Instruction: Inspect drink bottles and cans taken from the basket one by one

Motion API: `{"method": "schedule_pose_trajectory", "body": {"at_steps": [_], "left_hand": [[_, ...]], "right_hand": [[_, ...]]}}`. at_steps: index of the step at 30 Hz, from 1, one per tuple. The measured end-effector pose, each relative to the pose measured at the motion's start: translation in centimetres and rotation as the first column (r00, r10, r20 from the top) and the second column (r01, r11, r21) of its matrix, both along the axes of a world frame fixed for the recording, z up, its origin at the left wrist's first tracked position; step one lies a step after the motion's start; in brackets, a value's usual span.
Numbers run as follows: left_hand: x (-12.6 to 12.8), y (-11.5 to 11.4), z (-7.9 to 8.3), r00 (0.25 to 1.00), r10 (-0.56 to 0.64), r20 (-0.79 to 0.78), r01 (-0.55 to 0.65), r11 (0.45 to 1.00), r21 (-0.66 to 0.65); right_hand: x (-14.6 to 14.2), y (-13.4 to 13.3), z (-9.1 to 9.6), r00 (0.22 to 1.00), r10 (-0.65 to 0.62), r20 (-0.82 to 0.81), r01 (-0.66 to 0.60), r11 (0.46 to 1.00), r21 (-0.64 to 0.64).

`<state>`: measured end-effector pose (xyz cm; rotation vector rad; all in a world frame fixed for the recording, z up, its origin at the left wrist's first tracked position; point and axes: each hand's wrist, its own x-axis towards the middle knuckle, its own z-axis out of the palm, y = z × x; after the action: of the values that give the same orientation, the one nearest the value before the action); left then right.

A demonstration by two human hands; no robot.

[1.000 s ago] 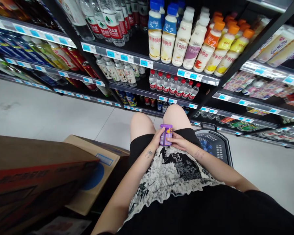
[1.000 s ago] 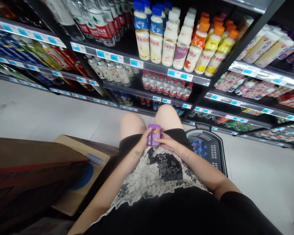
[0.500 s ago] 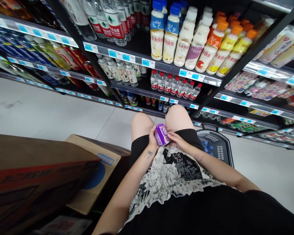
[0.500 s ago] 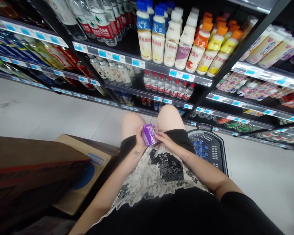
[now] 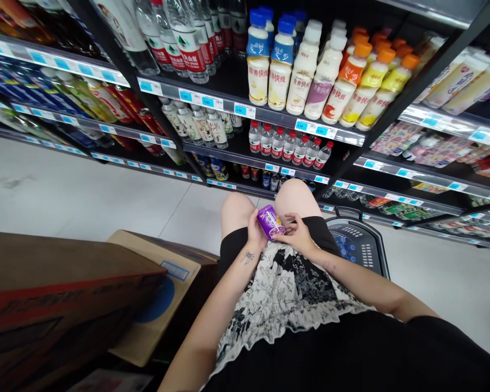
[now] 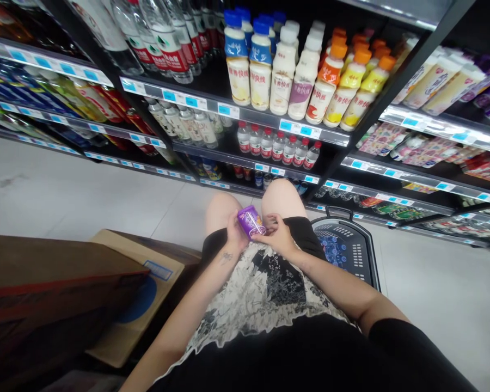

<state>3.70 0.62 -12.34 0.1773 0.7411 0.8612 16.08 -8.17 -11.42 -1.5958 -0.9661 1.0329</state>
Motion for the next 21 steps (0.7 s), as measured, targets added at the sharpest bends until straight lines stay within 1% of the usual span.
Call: {"method": "schedule_pose_trajectory", "body": {"at_steps": [2,4,7,12,17,21], "left_hand": [[0.3,0.1,-0.2,1.000,0.011,-0.019,-0.011,1.000,0.000],[0.4,0.2,-0.2,1.000,0.000,-0.024,0.000,1.000,0.004],[0.2,0.3,-0.3,1.000,-0.006,-0.022,0.006,1.000,0.013],[-0.2,0.5,-0.7,0.999,0.045,-0.004,-0.044,0.999,0.023],[-0.3,0.7,-1.2,0.998,0.055,0.008,-0.055,0.998,-0.031],[-0.4,0.8,-1.3,0.997,0.072,-0.001,-0.072,0.995,-0.075]], "right_hand": [[0.2,0.1,0.0,0.994,-0.025,0.106,0.022,0.999,0.029],[0.3,0.2,-0.2,0.987,-0.029,0.161,0.021,0.998,0.055],[0.4,0.4,-0.6,0.985,-0.006,0.173,-0.006,0.998,0.068],[0.4,0.6,-0.9,0.984,0.027,0.174,-0.042,0.996,0.082],[0.4,0.7,-0.5,0.983,0.041,0.176,-0.055,0.996,0.074],[0.4,0.7,-0.4,0.979,0.048,0.197,-0.061,0.996,0.061]]}}
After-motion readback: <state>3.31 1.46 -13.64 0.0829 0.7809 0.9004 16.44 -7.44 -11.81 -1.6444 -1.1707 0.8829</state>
